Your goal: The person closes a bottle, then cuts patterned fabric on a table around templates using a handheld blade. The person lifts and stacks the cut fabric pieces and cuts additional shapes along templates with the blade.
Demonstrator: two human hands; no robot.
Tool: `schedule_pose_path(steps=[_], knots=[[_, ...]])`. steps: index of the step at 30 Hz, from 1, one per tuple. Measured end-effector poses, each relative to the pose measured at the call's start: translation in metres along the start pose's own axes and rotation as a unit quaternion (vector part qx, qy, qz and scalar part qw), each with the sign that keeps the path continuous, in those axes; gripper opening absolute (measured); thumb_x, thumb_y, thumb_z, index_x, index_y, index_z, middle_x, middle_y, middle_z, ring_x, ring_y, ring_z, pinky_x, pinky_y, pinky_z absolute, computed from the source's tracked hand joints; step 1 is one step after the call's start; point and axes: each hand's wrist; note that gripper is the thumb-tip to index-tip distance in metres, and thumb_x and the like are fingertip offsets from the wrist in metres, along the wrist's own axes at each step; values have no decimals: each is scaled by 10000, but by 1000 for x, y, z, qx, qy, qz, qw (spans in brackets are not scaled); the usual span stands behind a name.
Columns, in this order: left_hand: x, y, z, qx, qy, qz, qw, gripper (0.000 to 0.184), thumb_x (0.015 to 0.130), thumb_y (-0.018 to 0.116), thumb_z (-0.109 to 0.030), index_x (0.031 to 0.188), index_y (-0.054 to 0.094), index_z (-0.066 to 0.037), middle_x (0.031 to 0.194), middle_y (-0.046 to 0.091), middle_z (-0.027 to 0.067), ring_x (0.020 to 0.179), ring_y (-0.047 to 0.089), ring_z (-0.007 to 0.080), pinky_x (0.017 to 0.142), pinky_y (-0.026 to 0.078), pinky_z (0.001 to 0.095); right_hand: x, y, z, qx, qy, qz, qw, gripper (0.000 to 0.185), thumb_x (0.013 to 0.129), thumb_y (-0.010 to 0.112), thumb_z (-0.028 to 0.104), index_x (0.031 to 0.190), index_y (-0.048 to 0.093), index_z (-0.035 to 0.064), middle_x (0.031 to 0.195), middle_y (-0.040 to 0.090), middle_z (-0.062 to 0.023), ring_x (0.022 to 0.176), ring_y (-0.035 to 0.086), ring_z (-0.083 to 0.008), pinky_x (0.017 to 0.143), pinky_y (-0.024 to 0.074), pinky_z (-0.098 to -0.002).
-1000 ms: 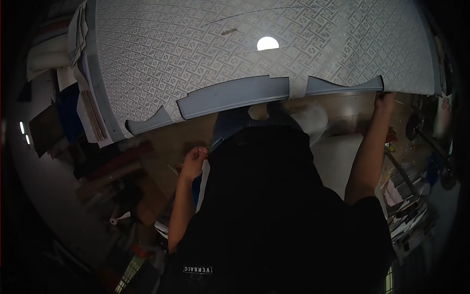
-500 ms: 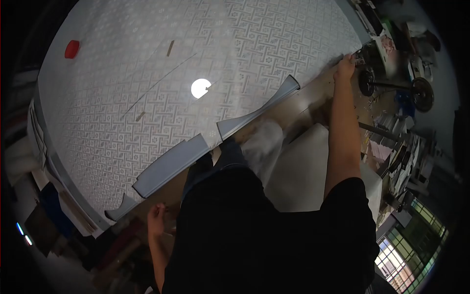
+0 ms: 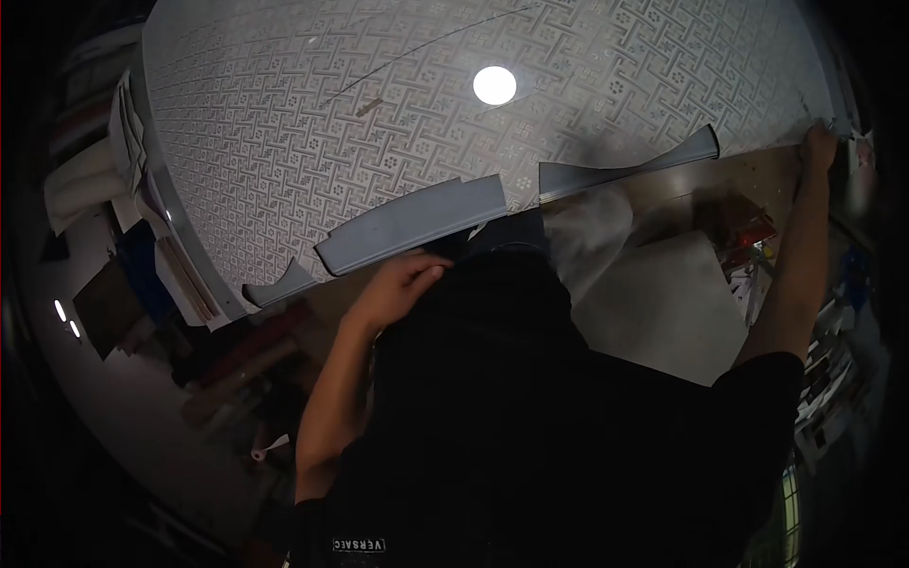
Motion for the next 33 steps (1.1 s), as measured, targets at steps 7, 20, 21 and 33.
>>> schedule_pose_path(steps=[7, 20, 21, 33], knots=[[106, 48, 6, 198, -34, 148, 968, 327, 974, 609, -284, 1200, 698, -65, 1111, 722, 191, 1052, 685, 340, 929, 522, 408, 89, 14, -46, -586, -436, 78, 679, 550, 991, 456, 250, 1487, 468, 15, 1353, 581, -298, 1224, 569, -472, 1042, 473, -518], [133, 98, 9, 529, -48, 74, 844, 397, 904, 631, -191, 1263, 639, -22, 1257, 677, 223, 1144, 670, 379, 996, 522, 456, 133, 34, -53, -379, -164, 74, 908, 429, 982, 442, 252, 1359, 588, 109, 1340, 605, -253, 1148, 634, -451, 958, 514, -567], [136, 101, 16, 502, -58, 57, 861, 379, 894, 617, -139, 1253, 640, -18, 1244, 682, 225, 1125, 677, 388, 971, 536, 466, 133, 32, -48, -375, -154, 70, 912, 417, 977, 452, 249, 1339, 603, 108, 1328, 614, -248, 1143, 640, -445, 954, 518, -566], [116, 91, 15, 352, -61, 158, 921, 249, 855, 616, -79, 1079, 679, 11, 1077, 712, 241, 1036, 694, 393, 884, 555, 482, 59, -1, 34, -365, 61, -31, 928, 302, 915, 573, 214, 1098, 783, 99, 1178, 727, -195, 1077, 710, -374, 902, 558, -551]])
Point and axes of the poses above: each hand's wrist, its own x-axis towards the middle knuckle, its own y-axis out of the palm, z = x × y
